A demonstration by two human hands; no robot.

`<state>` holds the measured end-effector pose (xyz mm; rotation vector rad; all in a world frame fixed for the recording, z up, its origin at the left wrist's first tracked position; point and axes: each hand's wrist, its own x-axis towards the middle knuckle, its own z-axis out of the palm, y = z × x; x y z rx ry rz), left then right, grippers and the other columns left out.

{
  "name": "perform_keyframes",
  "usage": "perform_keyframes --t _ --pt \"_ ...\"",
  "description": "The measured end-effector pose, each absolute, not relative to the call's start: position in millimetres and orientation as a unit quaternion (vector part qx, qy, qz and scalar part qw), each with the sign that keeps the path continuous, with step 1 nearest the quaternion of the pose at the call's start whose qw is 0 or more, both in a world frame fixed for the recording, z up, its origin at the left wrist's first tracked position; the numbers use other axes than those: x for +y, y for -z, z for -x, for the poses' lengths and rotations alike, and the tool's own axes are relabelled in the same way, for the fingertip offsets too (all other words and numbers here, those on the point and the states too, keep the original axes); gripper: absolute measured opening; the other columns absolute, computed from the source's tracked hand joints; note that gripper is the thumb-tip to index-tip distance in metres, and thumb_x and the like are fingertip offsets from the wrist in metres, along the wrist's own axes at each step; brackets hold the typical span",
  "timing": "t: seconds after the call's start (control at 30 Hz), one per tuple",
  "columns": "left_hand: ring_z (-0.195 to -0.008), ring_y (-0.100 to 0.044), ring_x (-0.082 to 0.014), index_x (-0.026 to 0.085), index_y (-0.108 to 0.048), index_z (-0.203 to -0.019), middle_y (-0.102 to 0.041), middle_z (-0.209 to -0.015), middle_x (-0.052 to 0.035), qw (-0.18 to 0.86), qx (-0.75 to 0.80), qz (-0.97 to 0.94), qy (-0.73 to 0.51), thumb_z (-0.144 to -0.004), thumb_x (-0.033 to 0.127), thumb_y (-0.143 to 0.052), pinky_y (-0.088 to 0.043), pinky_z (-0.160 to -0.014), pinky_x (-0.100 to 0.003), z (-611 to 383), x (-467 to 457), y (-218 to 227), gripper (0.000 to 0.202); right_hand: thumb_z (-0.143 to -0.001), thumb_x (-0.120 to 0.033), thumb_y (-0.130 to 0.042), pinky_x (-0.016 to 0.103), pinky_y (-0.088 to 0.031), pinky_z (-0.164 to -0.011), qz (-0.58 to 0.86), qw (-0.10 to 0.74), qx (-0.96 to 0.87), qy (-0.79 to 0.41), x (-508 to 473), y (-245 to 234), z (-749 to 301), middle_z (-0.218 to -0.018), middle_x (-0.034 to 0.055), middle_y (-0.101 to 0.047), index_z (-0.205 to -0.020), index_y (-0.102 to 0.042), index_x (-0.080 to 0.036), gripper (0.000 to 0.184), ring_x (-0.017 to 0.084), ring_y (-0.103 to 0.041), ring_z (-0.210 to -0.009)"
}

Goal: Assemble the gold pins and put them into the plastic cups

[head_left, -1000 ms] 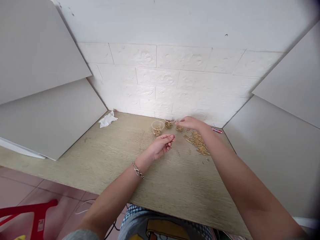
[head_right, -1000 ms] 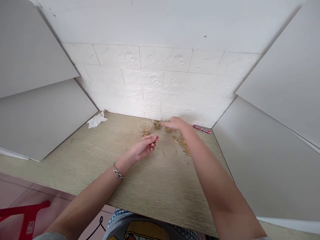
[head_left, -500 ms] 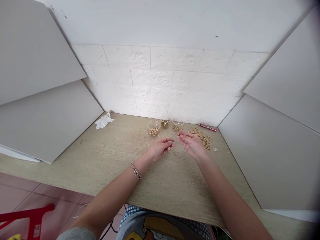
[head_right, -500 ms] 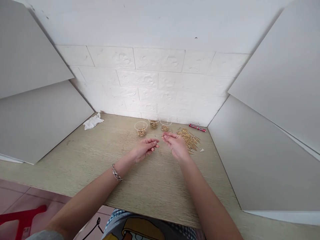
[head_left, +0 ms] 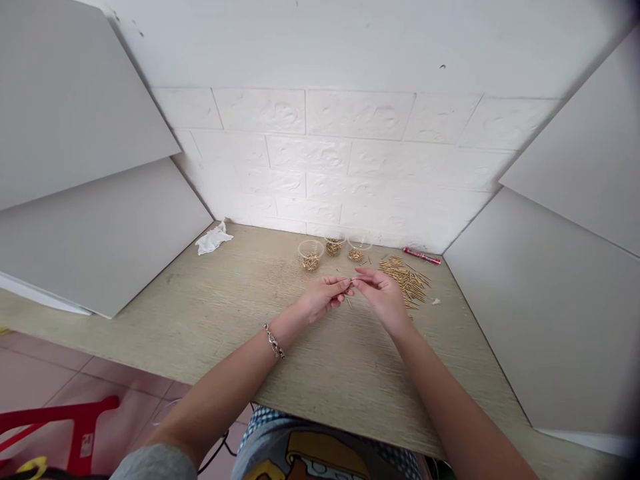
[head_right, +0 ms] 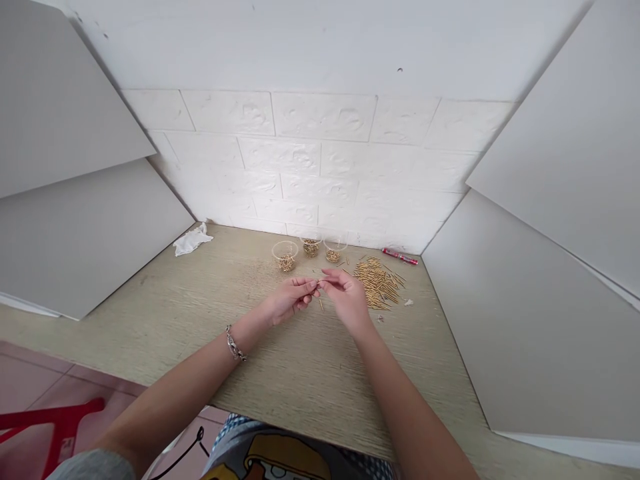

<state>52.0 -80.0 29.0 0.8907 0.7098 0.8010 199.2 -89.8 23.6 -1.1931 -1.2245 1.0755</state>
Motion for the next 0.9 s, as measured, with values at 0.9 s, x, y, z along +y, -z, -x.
perform_keyframes --t 0.9 --pt "-0.043 -0.034 -0.0016 0.011 -0.053 -0.06 -0.05 -0.056 0.0027 0.717 0.369 -0.373 -0.459 -0.061 0.039 -0.068 -0.022 -0.041 -0.018 -55 -78 -25 0.032 -0.057 -0.032 -0.064 0.024 -0.04 -0.05 0.434 0.588 -0.424 -0.535 -99 -31 -187 -0.063 0.0005 -0.061 -0.064 -0.05 -0.02 0.02 0.01 -0.051 -0.053"
